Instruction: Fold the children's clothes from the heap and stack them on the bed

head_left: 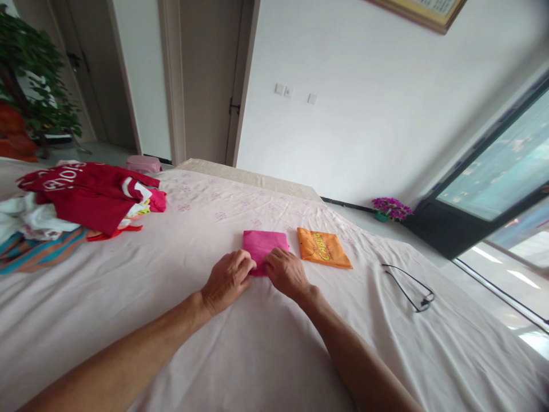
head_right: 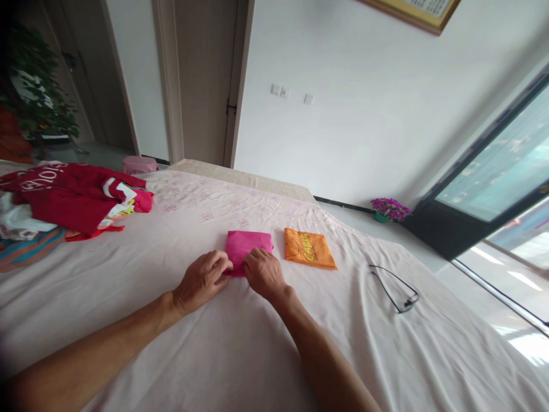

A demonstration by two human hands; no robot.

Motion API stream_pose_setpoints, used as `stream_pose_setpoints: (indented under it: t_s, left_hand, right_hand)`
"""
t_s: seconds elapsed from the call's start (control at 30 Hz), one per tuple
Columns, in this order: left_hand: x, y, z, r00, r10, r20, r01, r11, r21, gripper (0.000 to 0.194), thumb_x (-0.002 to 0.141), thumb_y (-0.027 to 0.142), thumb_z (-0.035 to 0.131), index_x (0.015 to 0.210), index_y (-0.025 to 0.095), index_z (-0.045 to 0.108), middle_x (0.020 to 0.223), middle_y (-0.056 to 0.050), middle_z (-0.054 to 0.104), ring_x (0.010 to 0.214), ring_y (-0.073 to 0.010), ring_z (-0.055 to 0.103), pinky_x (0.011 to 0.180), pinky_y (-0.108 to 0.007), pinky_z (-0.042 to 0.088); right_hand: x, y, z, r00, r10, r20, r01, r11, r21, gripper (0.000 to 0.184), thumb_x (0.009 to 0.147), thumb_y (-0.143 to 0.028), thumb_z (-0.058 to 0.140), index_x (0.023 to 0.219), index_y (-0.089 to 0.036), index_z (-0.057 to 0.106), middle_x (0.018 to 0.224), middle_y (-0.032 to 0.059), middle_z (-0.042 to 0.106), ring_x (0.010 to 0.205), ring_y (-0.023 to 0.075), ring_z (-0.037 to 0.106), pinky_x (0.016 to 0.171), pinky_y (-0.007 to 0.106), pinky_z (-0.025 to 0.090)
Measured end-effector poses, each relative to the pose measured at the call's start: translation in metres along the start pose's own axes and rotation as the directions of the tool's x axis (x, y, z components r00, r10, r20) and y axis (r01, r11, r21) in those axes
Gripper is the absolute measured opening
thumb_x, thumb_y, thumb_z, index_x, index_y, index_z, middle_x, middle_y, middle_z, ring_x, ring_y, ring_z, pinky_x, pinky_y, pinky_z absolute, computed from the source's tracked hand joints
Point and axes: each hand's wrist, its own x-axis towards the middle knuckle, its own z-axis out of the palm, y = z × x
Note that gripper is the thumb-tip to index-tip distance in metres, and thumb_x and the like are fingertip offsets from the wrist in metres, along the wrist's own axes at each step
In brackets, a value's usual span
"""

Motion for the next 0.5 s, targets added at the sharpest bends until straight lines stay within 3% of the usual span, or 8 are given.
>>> stream_pose_setpoints:
  t_s: [0.17,0.37,0.5]
  left_hand:
    - [0.003,0.006,0.005,0.991,0.127,-0.034,-0.121,0.982,0.148,0.008,0.09,0.017,0.058,0.091,0.022,0.064,0.096,-0.004,0.06,0.082,-0.0187,0.052,0.074,-0.034,0.041]
    - [0.007,0.006,0.01,0.991,0.133,-0.026,-0.124,0.967,0.223,0.012,0.09,0.017,0.059,0.08,0.021,0.064,0.086,-0.005,0.057,0.08,-0.0199,0.049,0.072,-0.036,0.039]
    - [0.007,0.004,0.007,0.99,0.143,-0.012,-0.137,0.965,0.224,0.01,0.089,0.015,0.059,0.082,0.02,0.064,0.096,-0.006,0.061,0.086,-0.0208,0.051,0.075,-0.037,0.04]
  right_hand:
    - [-0.001,0.001,0.002,0.999,0.044,0.006,-0.044,0.998,0.04,0.009,0.09,-0.02,0.058,0.092,-0.022,0.066,0.089,0.0014,0.063,0.082,0.016,0.056,0.073,0.026,0.037]
    - [-0.003,0.007,0.001,0.997,0.074,-0.009,-0.073,0.992,0.103,0.021,0.088,-0.012,0.053,0.099,-0.023,0.067,0.094,0.0025,0.064,0.085,0.016,0.057,0.074,0.025,0.039]
    - [-0.009,0.014,0.001,0.996,0.068,-0.054,-0.061,0.991,0.117,0.027,0.086,-0.008,0.049,0.099,-0.022,0.068,0.095,0.0034,0.062,0.086,0.0159,0.056,0.075,0.025,0.039]
